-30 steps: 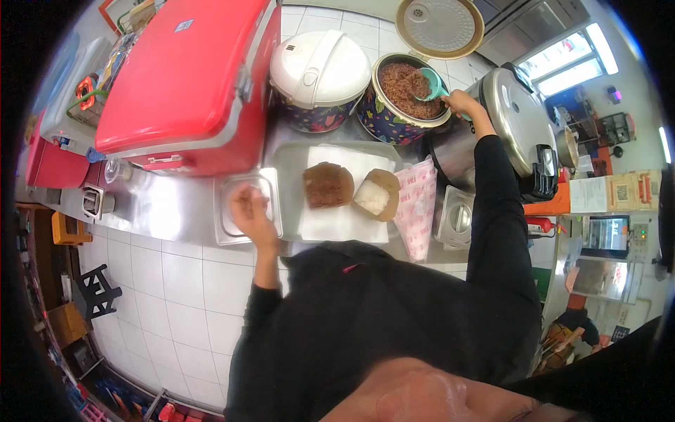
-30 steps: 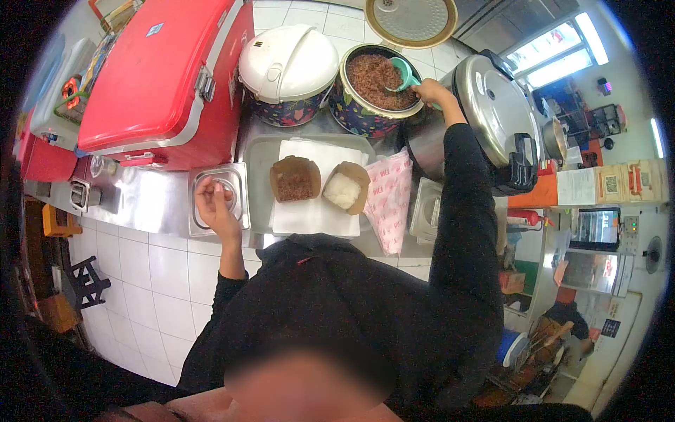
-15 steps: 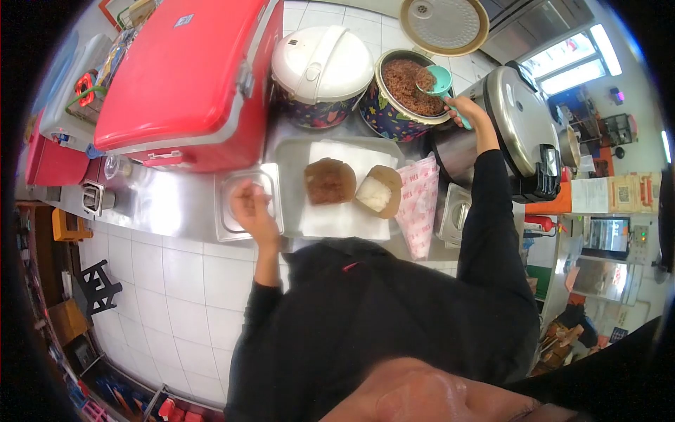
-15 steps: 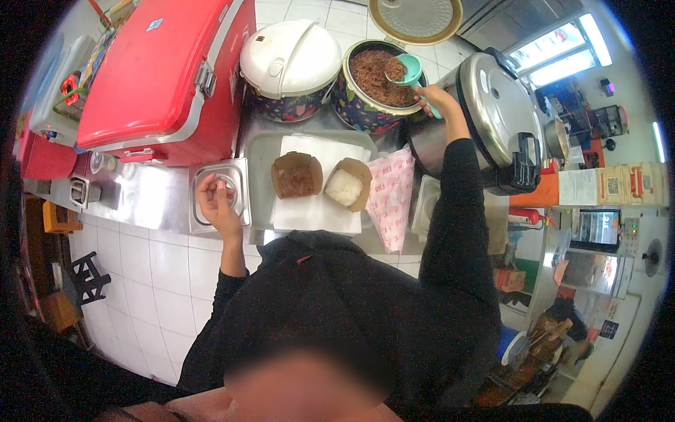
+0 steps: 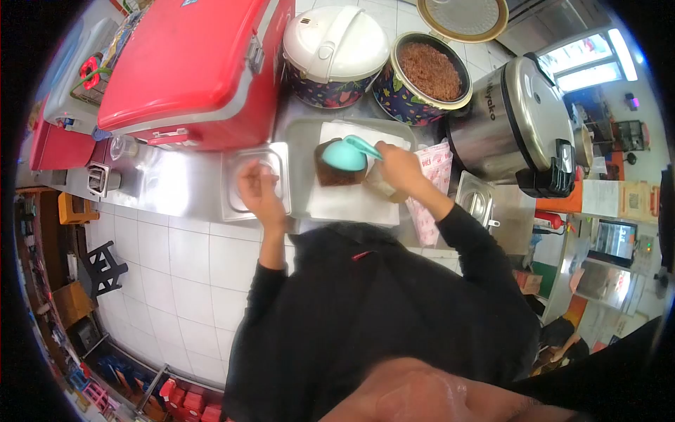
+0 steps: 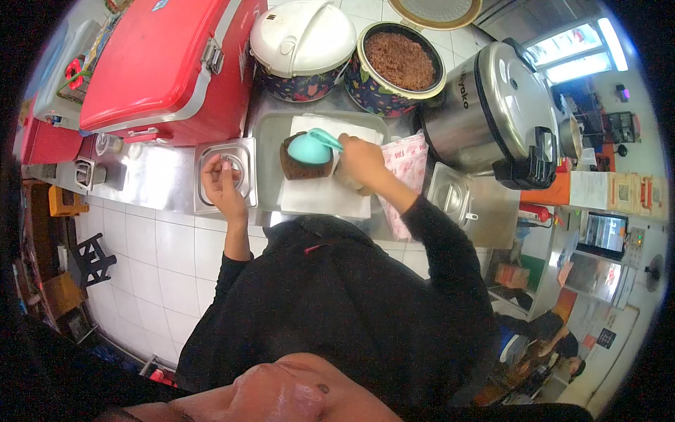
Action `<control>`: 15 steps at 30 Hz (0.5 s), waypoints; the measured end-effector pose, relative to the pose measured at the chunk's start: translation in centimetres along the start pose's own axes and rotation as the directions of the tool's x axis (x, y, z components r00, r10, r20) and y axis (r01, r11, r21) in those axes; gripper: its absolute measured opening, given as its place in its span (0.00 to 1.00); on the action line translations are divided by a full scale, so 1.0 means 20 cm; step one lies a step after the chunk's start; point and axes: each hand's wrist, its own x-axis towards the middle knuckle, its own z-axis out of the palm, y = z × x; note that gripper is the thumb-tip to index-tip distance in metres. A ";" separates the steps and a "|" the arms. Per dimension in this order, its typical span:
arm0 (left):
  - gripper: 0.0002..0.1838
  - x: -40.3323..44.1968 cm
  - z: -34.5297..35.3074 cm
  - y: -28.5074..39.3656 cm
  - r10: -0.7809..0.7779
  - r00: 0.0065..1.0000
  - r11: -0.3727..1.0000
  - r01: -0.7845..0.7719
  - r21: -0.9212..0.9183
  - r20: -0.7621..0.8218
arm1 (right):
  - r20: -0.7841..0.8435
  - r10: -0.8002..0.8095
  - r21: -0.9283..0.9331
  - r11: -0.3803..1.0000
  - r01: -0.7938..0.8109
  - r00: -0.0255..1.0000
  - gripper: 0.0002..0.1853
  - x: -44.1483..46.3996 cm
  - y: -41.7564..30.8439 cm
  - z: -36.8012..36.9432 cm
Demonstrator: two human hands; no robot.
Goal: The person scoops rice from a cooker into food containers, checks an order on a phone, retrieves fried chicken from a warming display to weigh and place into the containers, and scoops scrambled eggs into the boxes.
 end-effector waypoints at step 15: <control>0.11 -0.13 -0.05 0.00 -0.094 0.990 0.994 0.087 0.073 0.106 | 0.032 0.145 0.629 0.766 -0.133 0.989 0.14 -0.16 0.06 0.15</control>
